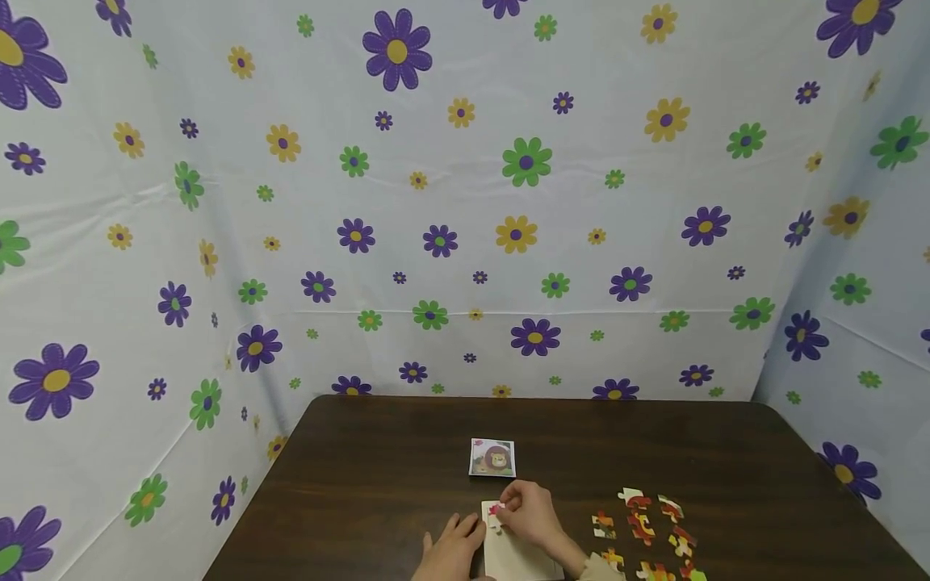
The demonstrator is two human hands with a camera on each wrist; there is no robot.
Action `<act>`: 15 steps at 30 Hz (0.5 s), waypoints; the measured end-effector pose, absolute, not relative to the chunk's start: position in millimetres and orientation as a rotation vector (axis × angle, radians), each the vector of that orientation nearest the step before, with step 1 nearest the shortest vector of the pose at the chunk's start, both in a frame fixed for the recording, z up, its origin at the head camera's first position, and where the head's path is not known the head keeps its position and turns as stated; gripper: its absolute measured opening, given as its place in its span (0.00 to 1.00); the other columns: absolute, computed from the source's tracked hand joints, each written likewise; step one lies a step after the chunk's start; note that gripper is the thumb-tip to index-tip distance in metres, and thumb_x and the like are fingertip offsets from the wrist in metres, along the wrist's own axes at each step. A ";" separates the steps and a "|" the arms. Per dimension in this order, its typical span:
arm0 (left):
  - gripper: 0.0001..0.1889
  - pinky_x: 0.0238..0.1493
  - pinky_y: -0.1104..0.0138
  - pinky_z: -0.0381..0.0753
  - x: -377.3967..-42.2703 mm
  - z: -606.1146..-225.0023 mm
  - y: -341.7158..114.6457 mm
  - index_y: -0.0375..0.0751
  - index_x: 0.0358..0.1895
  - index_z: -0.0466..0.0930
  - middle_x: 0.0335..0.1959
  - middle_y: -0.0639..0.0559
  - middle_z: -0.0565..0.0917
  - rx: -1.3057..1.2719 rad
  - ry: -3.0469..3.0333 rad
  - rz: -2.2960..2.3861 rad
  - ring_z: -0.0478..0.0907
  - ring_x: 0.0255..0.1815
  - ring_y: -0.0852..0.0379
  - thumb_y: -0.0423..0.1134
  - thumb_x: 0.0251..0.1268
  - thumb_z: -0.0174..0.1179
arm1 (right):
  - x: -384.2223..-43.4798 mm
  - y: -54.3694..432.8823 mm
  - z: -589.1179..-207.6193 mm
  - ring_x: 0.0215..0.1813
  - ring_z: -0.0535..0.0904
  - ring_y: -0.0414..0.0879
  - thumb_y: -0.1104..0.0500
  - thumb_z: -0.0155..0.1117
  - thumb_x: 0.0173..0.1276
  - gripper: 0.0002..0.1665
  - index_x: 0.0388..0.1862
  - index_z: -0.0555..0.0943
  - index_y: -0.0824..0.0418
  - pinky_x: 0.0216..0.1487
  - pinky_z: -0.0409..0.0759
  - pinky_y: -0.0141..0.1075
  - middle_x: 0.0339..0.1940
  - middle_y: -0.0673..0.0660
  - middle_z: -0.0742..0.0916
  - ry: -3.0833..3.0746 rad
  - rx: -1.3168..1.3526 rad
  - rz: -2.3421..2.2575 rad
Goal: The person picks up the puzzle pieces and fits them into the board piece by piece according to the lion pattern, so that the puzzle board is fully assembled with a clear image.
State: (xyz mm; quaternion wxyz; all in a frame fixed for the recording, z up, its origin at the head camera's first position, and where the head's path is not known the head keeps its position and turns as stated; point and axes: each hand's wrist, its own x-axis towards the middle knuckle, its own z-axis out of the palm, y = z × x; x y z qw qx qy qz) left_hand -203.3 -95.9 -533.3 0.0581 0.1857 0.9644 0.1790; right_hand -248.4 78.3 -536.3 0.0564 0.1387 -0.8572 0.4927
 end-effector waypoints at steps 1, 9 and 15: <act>0.37 0.45 0.28 0.65 -203.1 -532.8 -95.8 0.45 0.61 0.76 0.61 0.46 0.75 0.559 2.922 0.548 0.68 0.62 0.34 0.59 0.47 0.70 | -248.6 77.9 -537.2 0.20 0.72 0.32 0.67 0.72 0.49 0.07 0.25 0.80 0.63 0.21 0.72 0.28 0.17 0.47 0.81 -2.605 0.421 1.464; 0.37 0.43 0.28 0.65 -201.7 -530.9 -95.2 0.44 0.61 0.77 0.60 0.45 0.75 0.575 2.924 0.563 0.69 0.61 0.33 0.56 0.46 0.72 | -249.0 76.2 -540.8 0.20 0.70 0.31 0.66 0.73 0.46 0.08 0.21 0.80 0.62 0.22 0.70 0.28 0.17 0.46 0.79 -2.605 0.404 1.388; 0.38 0.43 0.26 0.63 -204.1 -528.9 -94.6 0.43 0.62 0.76 0.61 0.43 0.74 0.562 2.894 0.584 0.68 0.62 0.32 0.56 0.45 0.73 | -250.2 73.7 -541.3 0.20 0.68 0.33 0.67 0.73 0.43 0.10 0.21 0.78 0.61 0.21 0.68 0.28 0.16 0.46 0.77 -2.597 0.378 1.356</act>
